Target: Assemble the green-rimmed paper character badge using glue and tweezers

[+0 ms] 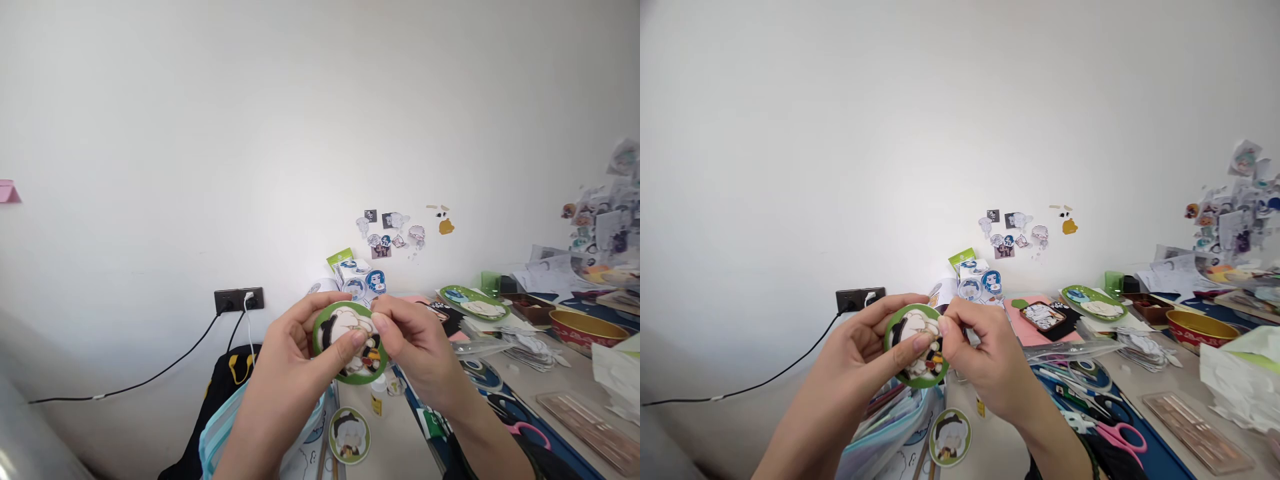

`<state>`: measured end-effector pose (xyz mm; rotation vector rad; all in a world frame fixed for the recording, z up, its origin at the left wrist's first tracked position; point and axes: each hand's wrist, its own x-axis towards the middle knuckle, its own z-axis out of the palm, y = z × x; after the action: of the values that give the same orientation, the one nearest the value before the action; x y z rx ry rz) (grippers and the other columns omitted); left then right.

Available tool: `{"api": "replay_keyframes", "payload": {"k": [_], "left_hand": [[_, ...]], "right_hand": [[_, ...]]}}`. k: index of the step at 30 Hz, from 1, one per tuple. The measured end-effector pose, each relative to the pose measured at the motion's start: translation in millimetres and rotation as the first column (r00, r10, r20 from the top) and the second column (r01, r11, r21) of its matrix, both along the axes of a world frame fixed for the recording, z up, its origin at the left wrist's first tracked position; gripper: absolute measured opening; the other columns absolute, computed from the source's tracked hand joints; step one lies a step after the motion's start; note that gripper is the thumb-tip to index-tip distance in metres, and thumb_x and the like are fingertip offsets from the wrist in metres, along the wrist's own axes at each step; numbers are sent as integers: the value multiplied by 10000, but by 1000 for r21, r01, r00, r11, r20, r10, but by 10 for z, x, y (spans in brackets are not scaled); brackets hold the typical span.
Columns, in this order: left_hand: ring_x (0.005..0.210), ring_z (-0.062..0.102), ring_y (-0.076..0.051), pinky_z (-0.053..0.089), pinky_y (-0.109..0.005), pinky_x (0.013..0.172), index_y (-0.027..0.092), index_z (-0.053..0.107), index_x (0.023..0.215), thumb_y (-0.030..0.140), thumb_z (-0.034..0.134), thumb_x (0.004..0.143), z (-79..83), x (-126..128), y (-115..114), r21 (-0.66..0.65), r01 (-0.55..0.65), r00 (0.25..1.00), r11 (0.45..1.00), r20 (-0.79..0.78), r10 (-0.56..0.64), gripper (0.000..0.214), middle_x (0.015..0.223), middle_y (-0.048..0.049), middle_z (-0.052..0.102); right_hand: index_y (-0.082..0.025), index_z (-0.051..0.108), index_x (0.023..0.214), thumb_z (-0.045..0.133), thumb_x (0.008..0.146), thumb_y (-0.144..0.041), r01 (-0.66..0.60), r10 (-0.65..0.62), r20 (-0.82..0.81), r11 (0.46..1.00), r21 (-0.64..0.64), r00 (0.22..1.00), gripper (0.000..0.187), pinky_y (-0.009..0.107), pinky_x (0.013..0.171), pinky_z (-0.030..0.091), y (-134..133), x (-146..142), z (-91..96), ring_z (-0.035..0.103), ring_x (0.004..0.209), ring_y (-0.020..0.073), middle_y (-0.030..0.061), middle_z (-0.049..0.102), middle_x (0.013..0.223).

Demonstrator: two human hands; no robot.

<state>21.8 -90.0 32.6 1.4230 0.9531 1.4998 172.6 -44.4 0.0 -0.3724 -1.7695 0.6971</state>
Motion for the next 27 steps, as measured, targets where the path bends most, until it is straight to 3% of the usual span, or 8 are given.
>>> {"api": "replay_keyframes", "payload": {"k": [8,16,20,24,27], "left_hand": [[775,673,-180,538,-238,674,193,724,935,308,829,690,-1,-16,-15,17,-12,1000,1000,-26,12,290,844,-46,763],[742,668,-194,523,-238,624,195,730,849,299,835,666,15,-13,-40,42,-76,996,996,-51,78,235,764,-26,735],[719,661,-190,526,-241,620,191,729,844,294,830,670,11,-16,-32,42,-77,996,996,-48,79,226,746,-26,727],[710,658,-170,532,-225,616,190,721,842,261,821,689,17,-28,-26,42,-53,999,998,-4,53,195,745,-13,721],[702,656,-144,521,-191,608,196,717,827,232,818,700,29,-53,-7,38,-13,1000,999,28,12,167,737,3,719]], "right_hand": [[-205,472,700,324,1023,-481,-294,280,-103,940,-175,955,450,279,600,352,61,1,-31,423,615,138,-14,436,667],[-201,496,730,334,1020,-493,-285,262,-151,946,-157,953,442,282,593,335,78,4,-9,414,601,133,-24,437,645],[-215,511,835,377,1021,-440,-325,290,-216,933,-153,933,321,277,567,345,72,69,35,439,597,117,-25,478,722],[-215,493,708,492,983,-363,-197,137,-434,976,-95,890,313,279,502,317,89,381,151,421,511,100,-38,449,630],[-201,412,559,593,926,-304,-43,-8,-634,997,-65,774,422,292,454,231,88,740,233,309,435,81,-55,308,501]]}}
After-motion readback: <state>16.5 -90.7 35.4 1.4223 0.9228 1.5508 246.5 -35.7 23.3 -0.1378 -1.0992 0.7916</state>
